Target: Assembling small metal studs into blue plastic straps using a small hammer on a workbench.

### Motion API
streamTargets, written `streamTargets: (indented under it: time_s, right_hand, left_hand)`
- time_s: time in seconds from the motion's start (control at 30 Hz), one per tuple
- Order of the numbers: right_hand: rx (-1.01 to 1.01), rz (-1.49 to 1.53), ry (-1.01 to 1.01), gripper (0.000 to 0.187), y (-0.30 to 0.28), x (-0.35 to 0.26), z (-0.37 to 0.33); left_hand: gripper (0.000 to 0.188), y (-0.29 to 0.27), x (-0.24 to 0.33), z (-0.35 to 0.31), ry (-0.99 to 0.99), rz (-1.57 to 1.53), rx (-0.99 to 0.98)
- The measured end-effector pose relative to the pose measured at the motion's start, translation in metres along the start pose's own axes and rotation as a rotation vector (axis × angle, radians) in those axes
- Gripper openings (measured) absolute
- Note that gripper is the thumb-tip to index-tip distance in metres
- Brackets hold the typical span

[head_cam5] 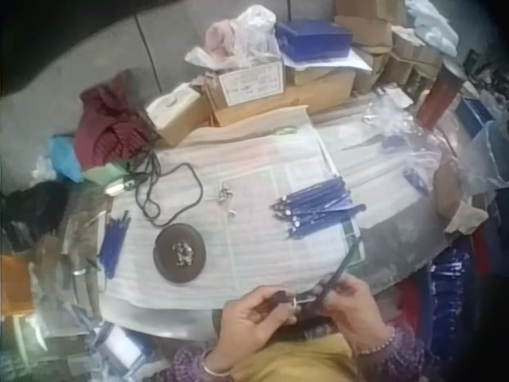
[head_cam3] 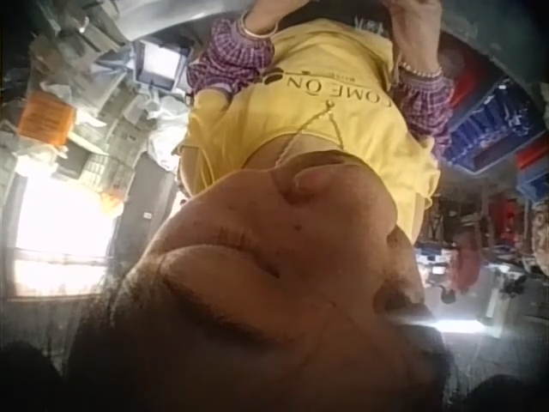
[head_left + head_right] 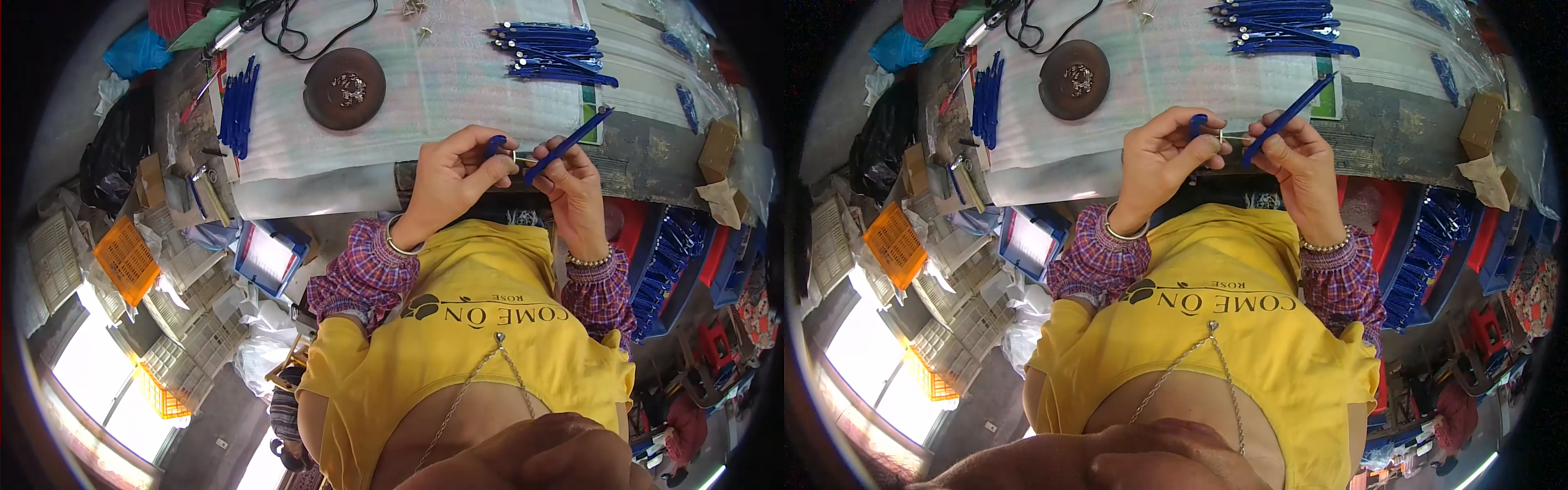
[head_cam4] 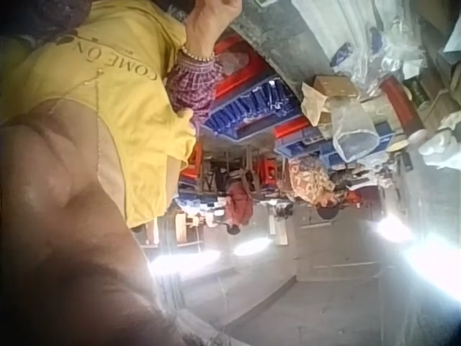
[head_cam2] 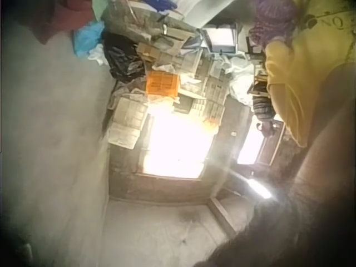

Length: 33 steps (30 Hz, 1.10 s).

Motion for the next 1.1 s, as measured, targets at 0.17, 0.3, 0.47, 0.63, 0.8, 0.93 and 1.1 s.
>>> streamTargets:
  time_s: [0.17, 0.3, 0.47, 0.63, 0.8, 0.93, 1.1]
  right_hand:
    - [0.004, -0.019, -0.055, 0.022, -0.003, 0.002, 0.001]
    - [-0.025, -0.149, -0.113, 0.021, 0.004, 0.000, -0.003]
    - [-0.197, -0.306, -0.003, 0.019, 0.018, -0.002, -0.010]
    - [-0.215, -0.278, 0.070, 0.020, 0.016, 0.004, -0.012]
    - [-0.084, -0.156, -0.001, 0.020, 0.017, 0.005, -0.010]
    - [-0.040, -0.133, -0.069, 0.019, 0.016, 0.005, -0.010]
    - [-0.038, -0.072, -0.171, 0.024, 0.008, 0.006, -0.012]
  left_hand:
    - [0.016, 0.001, -0.001, -0.001, -0.003, 0.036, 0.002]
    - [0.014, -0.007, -0.001, 0.002, 0.092, 0.076, -0.030]
    - [0.016, -0.005, 0.004, 0.013, 0.014, 0.107, -0.117]
    - [0.023, -0.009, 0.007, 0.012, -0.282, 0.006, -0.225]
    - [0.020, -0.013, 0.004, 0.003, -0.140, -0.030, -0.085]
    - [0.012, -0.009, 0.004, -0.005, 0.223, 0.264, 0.057]
    - [0.016, 0.002, 0.006, -0.007, 0.303, 0.375, 0.071]
Point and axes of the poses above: each hand's wrist, its own z-axis towards the middle knuckle, its own y-axis out of the palm, x = y × z, the point moved 1 cm from there along z, towards the middle knuckle, and after that the axes turned 11 degrees about -y, right-handed, at the moved point
